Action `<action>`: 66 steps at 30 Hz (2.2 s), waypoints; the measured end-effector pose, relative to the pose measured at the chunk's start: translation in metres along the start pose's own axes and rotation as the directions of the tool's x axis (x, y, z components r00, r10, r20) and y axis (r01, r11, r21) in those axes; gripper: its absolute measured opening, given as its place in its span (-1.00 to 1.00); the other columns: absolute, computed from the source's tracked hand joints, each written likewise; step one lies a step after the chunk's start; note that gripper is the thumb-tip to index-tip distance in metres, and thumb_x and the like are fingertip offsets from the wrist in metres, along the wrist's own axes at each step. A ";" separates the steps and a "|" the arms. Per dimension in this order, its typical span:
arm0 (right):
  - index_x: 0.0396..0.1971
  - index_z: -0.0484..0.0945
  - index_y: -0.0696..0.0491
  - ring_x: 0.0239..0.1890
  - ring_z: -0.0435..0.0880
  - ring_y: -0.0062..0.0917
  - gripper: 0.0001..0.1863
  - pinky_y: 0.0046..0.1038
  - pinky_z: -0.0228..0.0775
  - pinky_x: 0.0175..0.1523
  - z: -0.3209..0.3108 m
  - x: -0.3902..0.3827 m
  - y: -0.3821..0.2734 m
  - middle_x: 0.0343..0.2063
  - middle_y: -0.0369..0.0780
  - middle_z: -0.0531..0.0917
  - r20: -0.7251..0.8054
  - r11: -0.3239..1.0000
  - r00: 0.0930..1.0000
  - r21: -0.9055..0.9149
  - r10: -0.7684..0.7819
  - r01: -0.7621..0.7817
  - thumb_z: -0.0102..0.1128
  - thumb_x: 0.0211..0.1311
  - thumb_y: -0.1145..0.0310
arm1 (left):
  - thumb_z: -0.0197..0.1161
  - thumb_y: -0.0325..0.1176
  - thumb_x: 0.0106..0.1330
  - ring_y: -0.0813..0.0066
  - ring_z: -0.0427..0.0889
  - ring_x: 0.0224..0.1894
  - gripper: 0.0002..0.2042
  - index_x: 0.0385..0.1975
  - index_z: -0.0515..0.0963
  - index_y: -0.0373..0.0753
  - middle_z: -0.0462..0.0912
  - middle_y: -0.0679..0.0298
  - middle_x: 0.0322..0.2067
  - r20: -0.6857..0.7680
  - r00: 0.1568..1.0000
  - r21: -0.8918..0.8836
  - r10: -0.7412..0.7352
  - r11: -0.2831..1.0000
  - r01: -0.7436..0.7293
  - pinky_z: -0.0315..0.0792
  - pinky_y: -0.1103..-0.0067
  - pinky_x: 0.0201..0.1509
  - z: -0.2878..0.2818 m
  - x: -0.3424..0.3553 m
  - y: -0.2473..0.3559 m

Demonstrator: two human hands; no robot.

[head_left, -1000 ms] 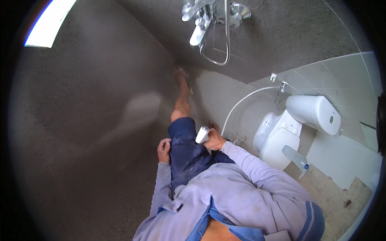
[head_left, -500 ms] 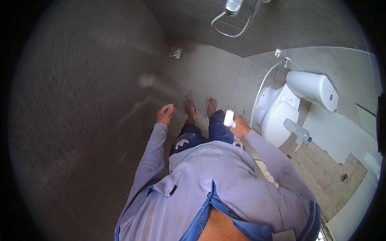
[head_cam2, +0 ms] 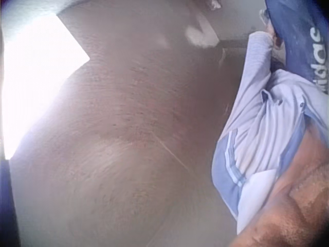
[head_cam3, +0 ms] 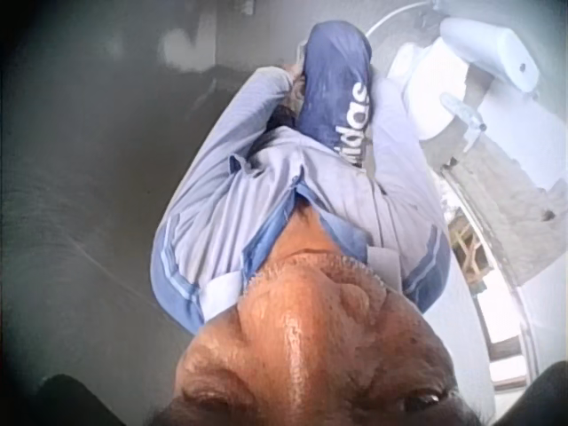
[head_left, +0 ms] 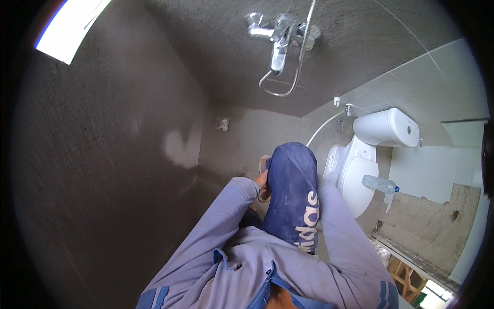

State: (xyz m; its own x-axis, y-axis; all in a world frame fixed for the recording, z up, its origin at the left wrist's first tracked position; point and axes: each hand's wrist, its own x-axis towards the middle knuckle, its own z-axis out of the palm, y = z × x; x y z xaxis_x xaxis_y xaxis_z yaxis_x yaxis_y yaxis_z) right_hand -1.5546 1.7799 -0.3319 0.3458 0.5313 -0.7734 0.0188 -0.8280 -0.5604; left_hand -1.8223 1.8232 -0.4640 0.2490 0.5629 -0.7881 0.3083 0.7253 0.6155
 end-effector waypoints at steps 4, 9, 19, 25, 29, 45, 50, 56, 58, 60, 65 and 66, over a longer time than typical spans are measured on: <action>-0.28 0.60 0.13 -0.39 0.57 -0.56 -0.57 -0.44 0.34 -0.37 0.023 0.005 0.020 -0.40 -0.24 0.64 -0.009 0.998 1.000 -0.060 -0.012 0.011 0.33 0.07 0.05 | 0.01 -0.22 0.35 0.37 0.61 -0.30 -0.70 -0.04 0.54 -0.19 0.67 0.26 -0.32 0.169 0.958 0.114 0.231 0.961 -0.252 0.47 0.45 -0.29 -0.021 0.023 0.022; -0.29 0.59 0.18 -0.36 0.58 -0.53 -0.52 -0.43 0.36 -0.31 0.058 0.059 -0.035 -0.38 -0.22 0.65 -0.068 0.993 0.991 0.018 -0.114 0.115 0.39 0.01 0.04 | -0.07 -0.13 0.45 0.32 0.57 -0.27 -0.63 -0.29 0.57 -0.32 0.66 0.14 -0.28 0.143 0.938 -0.187 0.314 0.940 -0.286 0.40 0.49 -0.09 -0.045 0.036 0.101; -0.15 0.55 0.20 -0.08 0.63 -0.16 -0.38 -0.22 0.41 -0.03 0.057 -0.073 -0.020 -0.25 0.04 0.65 0.166 0.804 0.863 -0.314 -0.477 0.504 0.40 -0.02 -0.05 | 0.16 -0.01 0.30 0.41 0.52 -0.17 -0.60 -0.37 0.58 -0.33 0.62 0.15 -0.34 0.538 0.790 0.269 0.296 0.827 -0.493 0.35 0.41 -0.02 -0.068 -0.126 0.083; -0.14 0.27 0.13 -0.23 0.64 -0.06 -0.33 -0.15 0.45 -0.19 -0.003 -0.041 0.019 -0.33 0.07 0.62 -0.013 0.542 0.781 -0.727 -0.625 0.422 0.38 0.01 -0.06 | 0.25 -0.09 0.24 0.23 0.53 -0.11 -0.55 -0.05 0.48 -0.34 0.53 0.03 -0.16 0.261 0.845 0.380 0.467 0.755 -0.535 0.41 0.41 0.05 -0.066 -0.186 0.026; -0.17 0.23 0.13 -0.30 0.62 0.01 -0.44 -0.08 0.44 -0.25 0.024 -0.072 -0.072 -0.39 0.06 0.63 0.192 0.388 0.880 -0.842 -0.433 0.375 0.35 0.05 0.11 | 0.14 0.11 0.28 0.37 0.58 -0.18 -0.39 0.09 0.41 -0.34 0.53 0.14 -0.12 0.315 0.943 -0.076 0.110 0.993 -0.090 0.49 0.45 -0.08 -0.081 -0.196 0.080; -0.16 0.34 0.05 -0.28 0.63 -0.07 -0.34 -0.13 0.39 -0.21 0.089 -0.129 -0.077 -0.38 0.00 0.63 0.506 0.421 0.841 -0.732 -0.191 0.536 -0.11 0.21 -0.33 | -0.06 0.24 0.32 0.64 0.52 -0.47 -0.42 -0.17 0.57 -0.22 0.63 0.32 -0.35 0.305 0.911 -0.004 -0.276 0.957 0.291 0.38 0.67 -0.45 -0.062 -0.166 0.109; -0.12 0.41 0.06 -0.47 0.53 -0.31 -0.30 -0.28 0.34 -0.33 0.054 -0.062 -0.034 -0.49 -0.16 0.54 0.535 0.656 0.821 -0.549 -0.200 0.518 -0.18 0.24 -0.36 | 0.08 -0.14 0.39 0.50 0.63 -0.32 -0.67 0.00 0.53 -0.20 0.63 0.23 -0.16 -0.315 0.887 -0.003 0.337 0.935 -0.356 0.48 0.57 -0.31 -0.184 -0.271 0.133; -0.20 0.39 -0.02 -0.76 0.18 -0.77 -0.34 -0.64 -0.05 -0.71 0.036 -0.064 -0.032 -0.62 -0.40 0.35 0.428 0.969 0.904 -0.231 0.019 0.089 -0.10 0.19 -0.39 | 0.15 -0.32 0.34 0.27 0.55 -0.02 -0.73 -0.01 0.48 -0.26 0.57 0.12 -0.13 -0.342 -0.237 0.923 0.909 0.373 0.098 0.44 0.36 0.09 -0.280 -0.432 0.176; -0.21 0.39 -0.03 -0.78 0.13 -0.80 -0.34 -0.67 -0.12 -0.73 0.040 -0.064 -0.031 -0.63 -0.41 0.34 0.430 0.991 0.901 -0.133 0.049 0.010 -0.07 0.17 -0.40 | 0.16 -0.13 0.32 0.19 0.49 0.03 -0.63 -0.02 0.48 -0.26 0.51 0.09 -0.09 -0.146 -0.402 0.850 0.904 0.322 0.416 0.32 0.24 0.18 -0.300 -0.479 0.173; -0.22 0.38 -0.02 -0.78 0.11 -0.80 -0.33 -0.67 -0.13 -0.72 0.041 -0.059 -0.027 -0.64 -0.42 0.33 0.427 0.998 0.904 -0.061 0.002 0.027 -0.04 0.14 -0.41 | 0.15 0.09 0.28 0.06 0.37 0.13 -0.48 0.01 0.44 -0.25 0.38 0.01 0.04 -0.088 -0.531 0.777 0.843 0.392 0.492 0.17 0.08 0.24 -0.311 -0.503 0.166; -0.22 0.39 -0.05 -0.77 0.12 -0.81 -0.35 -0.66 -0.16 -0.71 0.045 -0.071 -0.031 -0.65 -0.42 0.32 0.367 0.994 0.928 -0.057 -0.065 0.093 -0.04 0.14 -0.41 | -0.04 0.39 0.19 -0.21 -0.04 0.33 -0.20 0.16 0.21 -0.22 -0.02 -0.13 0.26 -0.082 -0.620 0.754 0.781 0.455 0.474 -0.05 -0.18 0.24 -0.335 -0.521 0.146; -0.22 0.39 -0.06 -0.77 0.12 -0.81 -0.36 -0.66 -0.16 -0.70 0.045 -0.074 -0.033 -0.66 -0.43 0.31 0.343 0.992 0.936 -0.073 -0.076 0.107 -0.04 0.15 -0.41 | -0.07 0.40 0.19 -0.22 -0.09 0.34 -0.20 0.17 0.17 -0.22 -0.04 -0.12 0.27 -0.062 -0.610 0.731 0.790 0.452 0.511 -0.09 -0.18 0.25 -0.341 -0.523 0.142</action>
State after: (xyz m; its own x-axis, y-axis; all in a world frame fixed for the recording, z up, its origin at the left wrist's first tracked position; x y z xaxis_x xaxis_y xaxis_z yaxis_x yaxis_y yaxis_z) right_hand -1.6227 1.7756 -0.2693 0.0005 0.6215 -0.7834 0.1243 -0.7774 -0.6167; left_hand -2.2223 1.7668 0.0331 0.0350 0.2538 0.9666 0.9379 0.3256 -0.1194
